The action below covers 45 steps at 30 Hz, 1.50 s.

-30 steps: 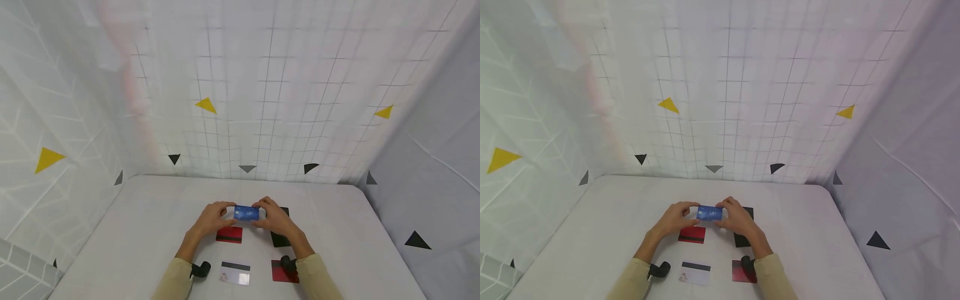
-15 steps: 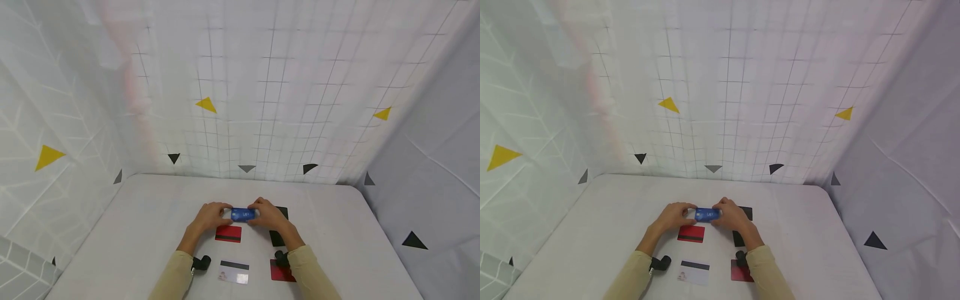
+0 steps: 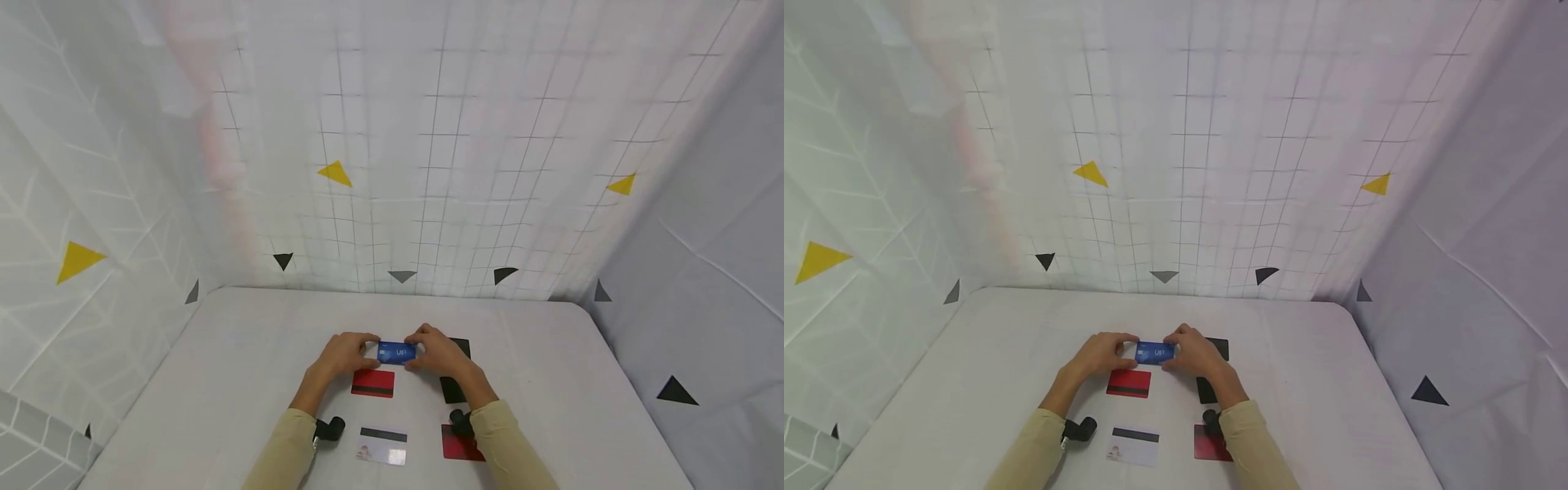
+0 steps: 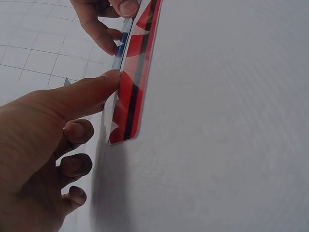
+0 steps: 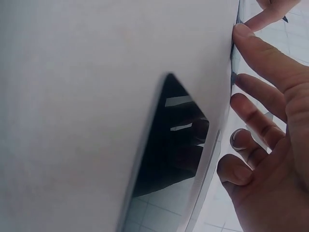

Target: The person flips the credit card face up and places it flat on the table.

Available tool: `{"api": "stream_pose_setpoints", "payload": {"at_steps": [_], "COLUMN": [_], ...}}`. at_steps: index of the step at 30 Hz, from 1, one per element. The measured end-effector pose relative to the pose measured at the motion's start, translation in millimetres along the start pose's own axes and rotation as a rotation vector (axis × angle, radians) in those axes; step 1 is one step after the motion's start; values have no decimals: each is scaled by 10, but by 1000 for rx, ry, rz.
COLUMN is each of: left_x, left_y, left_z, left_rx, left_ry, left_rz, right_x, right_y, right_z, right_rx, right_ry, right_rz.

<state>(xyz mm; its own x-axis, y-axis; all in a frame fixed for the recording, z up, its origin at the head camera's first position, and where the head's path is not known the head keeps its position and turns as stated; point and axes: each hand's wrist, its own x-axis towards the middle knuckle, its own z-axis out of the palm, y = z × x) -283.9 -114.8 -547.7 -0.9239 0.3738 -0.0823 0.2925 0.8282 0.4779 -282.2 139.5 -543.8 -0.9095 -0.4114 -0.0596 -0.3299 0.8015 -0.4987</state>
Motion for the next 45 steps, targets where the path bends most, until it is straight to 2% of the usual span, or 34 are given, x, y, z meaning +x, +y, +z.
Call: {"api": "stream_pose_setpoints", "payload": {"at_steps": [7, 18, 22, 28, 31, 37, 42, 45], "left_x": [-6, -24, -8, -16, -14, 29, 50, 68], "left_y": [1, 18, 24, 107, 177, 282, 345, 384], "left_z": [-2, 16, 14, -103, -161, -154, -75, -12], "left_rx": [-15, 4, 11, -70, -121, -154, -145, -127], "left_ry": [-7, 7, 42, 176, 209, 212, 194, 181], "left_rz": [-6, 25, 36, 95, 127, 155, 150, 178], "right_x": [-9, -28, -24, -75, -147, -282, -367, -401], "right_y": [5, 39, 54, 135, 187, 394, 546, 612], "right_z": [10, 29, 3, -178, -294, -450, -513, -532], "right_rx": [1, 21, 51, 191, 229, 233, 195, 169], "right_ry": [0, 2, 9, 80, 105, 139, 137, 142], "right_rz": [3, 6, 0, -23, -9, 14, 27, 52]}}
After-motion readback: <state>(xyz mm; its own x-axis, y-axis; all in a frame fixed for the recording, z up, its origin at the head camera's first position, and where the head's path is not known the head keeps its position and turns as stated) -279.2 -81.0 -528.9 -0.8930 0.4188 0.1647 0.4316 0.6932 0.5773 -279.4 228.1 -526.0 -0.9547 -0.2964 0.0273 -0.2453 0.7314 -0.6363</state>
